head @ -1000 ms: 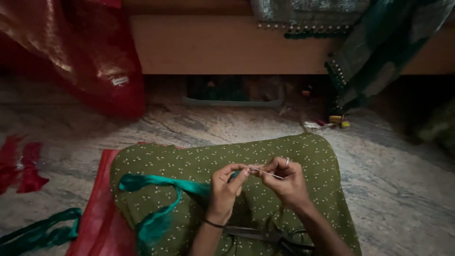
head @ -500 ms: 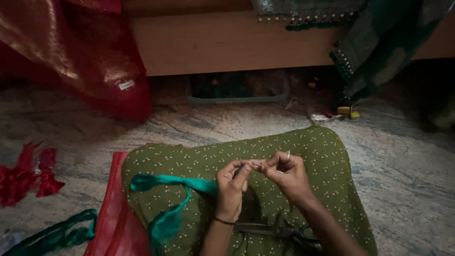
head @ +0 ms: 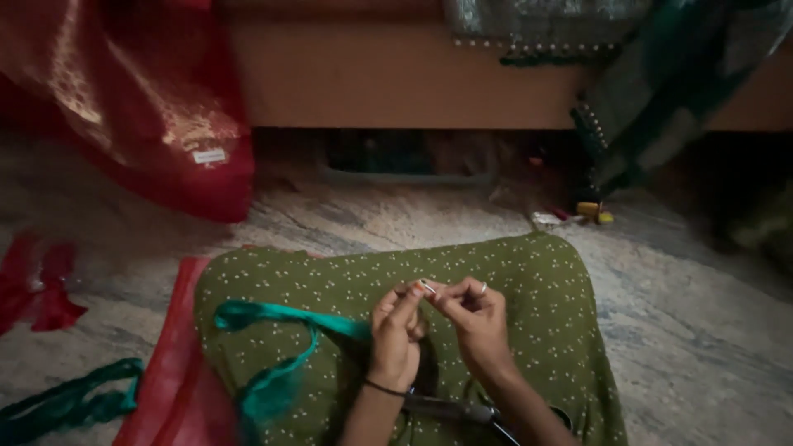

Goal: Sewing and cutting fabric and ribbon in a craft workshop setting.

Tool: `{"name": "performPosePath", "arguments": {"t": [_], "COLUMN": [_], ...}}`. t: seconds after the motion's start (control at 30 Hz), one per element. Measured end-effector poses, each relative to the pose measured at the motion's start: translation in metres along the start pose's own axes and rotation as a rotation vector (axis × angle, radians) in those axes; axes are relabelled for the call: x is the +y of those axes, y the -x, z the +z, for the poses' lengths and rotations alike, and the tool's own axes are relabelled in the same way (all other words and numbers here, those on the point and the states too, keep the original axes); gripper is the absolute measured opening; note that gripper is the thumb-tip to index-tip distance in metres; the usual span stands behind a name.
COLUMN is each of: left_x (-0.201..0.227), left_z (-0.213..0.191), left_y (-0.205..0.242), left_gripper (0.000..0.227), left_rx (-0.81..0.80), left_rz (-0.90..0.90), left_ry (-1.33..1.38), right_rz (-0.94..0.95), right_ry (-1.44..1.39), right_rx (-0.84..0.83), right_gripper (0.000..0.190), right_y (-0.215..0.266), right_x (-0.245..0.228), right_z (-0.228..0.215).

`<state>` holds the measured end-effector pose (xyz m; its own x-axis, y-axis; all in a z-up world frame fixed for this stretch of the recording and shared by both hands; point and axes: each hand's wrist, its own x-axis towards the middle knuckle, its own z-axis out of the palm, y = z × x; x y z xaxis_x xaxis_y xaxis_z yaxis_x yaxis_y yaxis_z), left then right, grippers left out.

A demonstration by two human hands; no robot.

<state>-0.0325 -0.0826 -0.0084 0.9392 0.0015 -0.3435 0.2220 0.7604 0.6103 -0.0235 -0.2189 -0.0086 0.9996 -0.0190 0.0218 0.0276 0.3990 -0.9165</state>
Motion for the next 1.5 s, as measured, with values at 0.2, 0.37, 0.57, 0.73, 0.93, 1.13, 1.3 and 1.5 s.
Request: {"name": "performPosePath", "arguments": {"t": [0.2,0.37,0.57,0.73,0.93,1.13,1.3,1.5], "left_x": [0.002,0.01,0.002,-0.015,-0.034,-0.042,-0.031,-0.004], "left_z": [-0.008,-0.011,-0.026,-0.037,-0.054,-0.055,-0.023,0.008], "left_y": [-0.001,-0.005,-0.006,-0.011,-0.017,-0.019,-0.017,-0.004], "left_gripper": [0.011,0.011,0.015,0.016,0.016,0.012,0.019,0.018], "left_rx": [-0.013,-0.092,-0.087,-0.161,-0.145,-0.046,0.072,-0.201], "left_rz": [-0.068,-0.05,0.032,0.056,-0.042,-0.399,-0.285,0.251], "left_ry": [-0.016,-0.013,-0.167,-0.364,-0.436,-0.034,-0.089,-0.716], "right_rz": [0.046,0.086,0.234,0.022,0.175,-0.11,-0.729,0.18], "right_ry": [0.062,0.306,0.504,0.651,0.735,1.148,1.296,0.692], "right_rx": [0.025,-0.02,-0.138,-0.358,-0.299,-0.164,-0.101,-0.092], "right_gripper": [0.006,0.006,0.025,0.023,0.023,0.011,0.01,0.006], "right_y": [0.003,0.002,-0.004,-0.006,-0.003,0.014,0.011,-0.013], "right_x": [0.001,0.0,-0.056,-0.076,-0.044,-0.04,-0.048,-0.02], "right_z": [-0.002,-0.016,0.008,0.011,-0.014,0.003,0.012,-0.029]}}
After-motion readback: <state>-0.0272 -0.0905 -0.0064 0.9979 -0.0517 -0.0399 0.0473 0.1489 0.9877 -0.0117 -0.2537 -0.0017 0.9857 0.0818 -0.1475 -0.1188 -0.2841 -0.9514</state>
